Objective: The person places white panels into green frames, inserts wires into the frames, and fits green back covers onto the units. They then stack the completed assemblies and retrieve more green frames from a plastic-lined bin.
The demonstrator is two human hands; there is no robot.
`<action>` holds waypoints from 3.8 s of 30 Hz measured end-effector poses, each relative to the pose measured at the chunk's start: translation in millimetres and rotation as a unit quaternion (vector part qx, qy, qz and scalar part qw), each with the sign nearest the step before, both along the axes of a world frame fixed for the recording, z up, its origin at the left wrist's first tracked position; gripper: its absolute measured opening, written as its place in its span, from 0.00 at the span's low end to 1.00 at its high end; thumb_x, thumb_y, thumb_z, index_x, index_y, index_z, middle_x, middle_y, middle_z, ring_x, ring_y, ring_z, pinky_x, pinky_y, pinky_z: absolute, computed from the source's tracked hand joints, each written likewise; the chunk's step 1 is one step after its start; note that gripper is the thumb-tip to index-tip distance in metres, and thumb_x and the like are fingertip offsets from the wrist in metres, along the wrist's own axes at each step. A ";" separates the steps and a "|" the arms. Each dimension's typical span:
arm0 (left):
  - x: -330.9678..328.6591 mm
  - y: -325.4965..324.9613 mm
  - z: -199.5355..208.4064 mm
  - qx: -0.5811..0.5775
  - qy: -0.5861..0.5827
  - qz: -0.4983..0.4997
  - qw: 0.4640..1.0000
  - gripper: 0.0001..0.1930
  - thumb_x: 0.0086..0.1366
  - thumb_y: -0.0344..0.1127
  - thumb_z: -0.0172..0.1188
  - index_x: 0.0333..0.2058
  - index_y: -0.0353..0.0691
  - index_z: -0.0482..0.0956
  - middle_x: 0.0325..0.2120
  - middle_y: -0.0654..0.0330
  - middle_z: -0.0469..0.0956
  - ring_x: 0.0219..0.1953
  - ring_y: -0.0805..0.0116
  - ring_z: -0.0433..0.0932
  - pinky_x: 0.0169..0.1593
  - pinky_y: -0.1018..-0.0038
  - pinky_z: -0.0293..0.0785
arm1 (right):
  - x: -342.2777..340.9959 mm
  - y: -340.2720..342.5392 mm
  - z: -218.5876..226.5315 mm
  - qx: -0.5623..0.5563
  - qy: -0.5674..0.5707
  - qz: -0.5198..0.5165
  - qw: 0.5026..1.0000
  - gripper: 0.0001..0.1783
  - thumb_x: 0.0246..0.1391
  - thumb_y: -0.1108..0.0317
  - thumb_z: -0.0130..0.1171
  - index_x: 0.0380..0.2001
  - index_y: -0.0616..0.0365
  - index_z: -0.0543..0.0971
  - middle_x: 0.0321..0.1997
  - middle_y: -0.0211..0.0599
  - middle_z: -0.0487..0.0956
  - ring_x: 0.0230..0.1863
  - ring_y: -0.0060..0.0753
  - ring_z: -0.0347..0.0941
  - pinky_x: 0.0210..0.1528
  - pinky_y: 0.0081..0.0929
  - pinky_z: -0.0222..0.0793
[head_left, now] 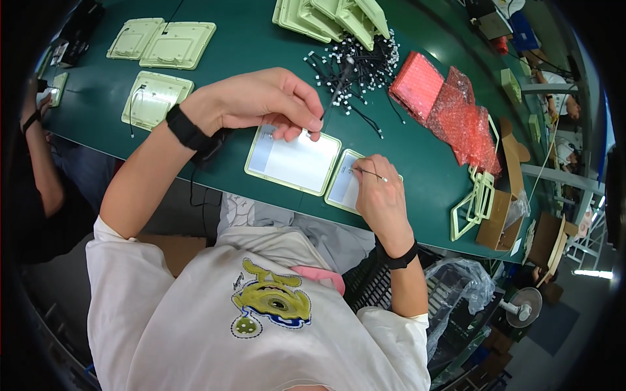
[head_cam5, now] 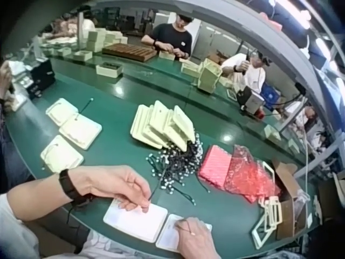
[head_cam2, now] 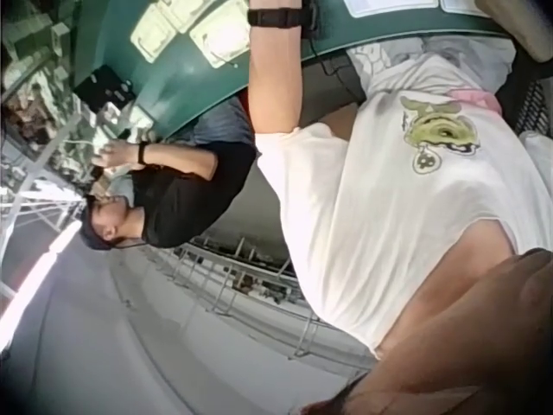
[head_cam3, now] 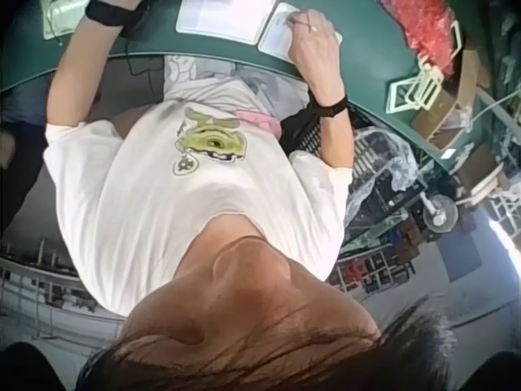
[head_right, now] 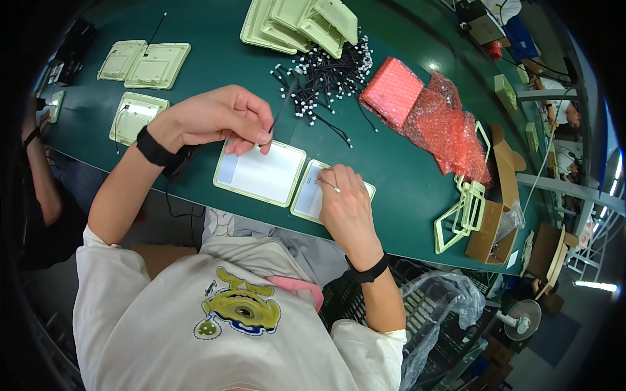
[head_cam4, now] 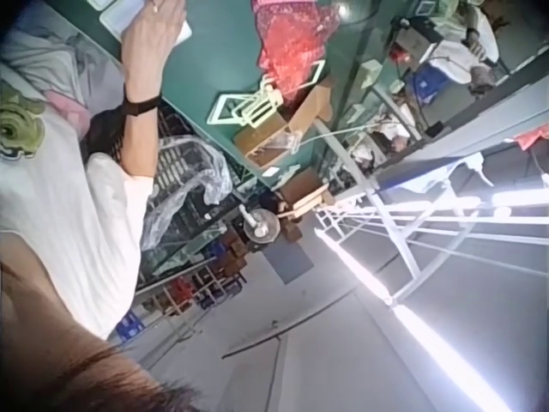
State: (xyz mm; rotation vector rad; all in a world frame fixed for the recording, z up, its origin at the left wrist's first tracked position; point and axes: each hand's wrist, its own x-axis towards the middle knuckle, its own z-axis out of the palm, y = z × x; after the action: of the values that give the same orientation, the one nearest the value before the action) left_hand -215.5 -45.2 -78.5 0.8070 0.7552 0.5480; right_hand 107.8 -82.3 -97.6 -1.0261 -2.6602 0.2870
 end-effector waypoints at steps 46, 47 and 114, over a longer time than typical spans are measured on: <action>1.5 -80.1 -26.3 0.454 0.400 0.154 0.781 0.07 0.64 0.19 0.71 0.40 0.32 0.86 0.37 0.54 0.88 0.39 0.57 0.89 0.45 0.69 0.85 | 5.9 3.0 -6.6 -0.038 0.074 -0.008 0.997 0.03 0.63 0.78 0.65 0.38 0.66 0.81 0.41 0.43 0.83 0.42 0.51 0.82 0.43 0.43 0.80; 2.3 -79.5 -27.0 0.455 0.400 0.151 0.782 0.07 0.64 0.19 0.71 0.40 0.32 0.86 0.37 0.54 0.88 0.39 0.57 0.89 0.45 0.69 0.85 | 6.2 3.0 -6.8 -0.038 0.073 -0.009 0.997 0.03 0.63 0.78 0.65 0.38 0.66 0.81 0.41 0.43 0.83 0.43 0.51 0.82 0.43 0.43 0.80; 3.5 -80.8 0.1 0.411 0.347 0.115 0.835 0.12 0.67 0.21 0.67 0.49 0.32 0.84 0.43 0.53 0.87 0.42 0.61 0.87 0.47 0.70 0.85 | -51.1 176.1 84.1 0.121 0.040 -0.024 0.992 0.15 0.64 0.66 0.66 0.50 0.63 0.82 0.50 0.50 0.82 0.46 0.59 0.83 0.49 0.52 0.81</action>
State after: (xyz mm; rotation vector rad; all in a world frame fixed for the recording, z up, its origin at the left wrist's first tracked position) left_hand -212.0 -126.0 -78.4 1.7935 1.3232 0.8266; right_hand 56.7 93.8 -13.6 -0.9762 -2.5188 -0.0069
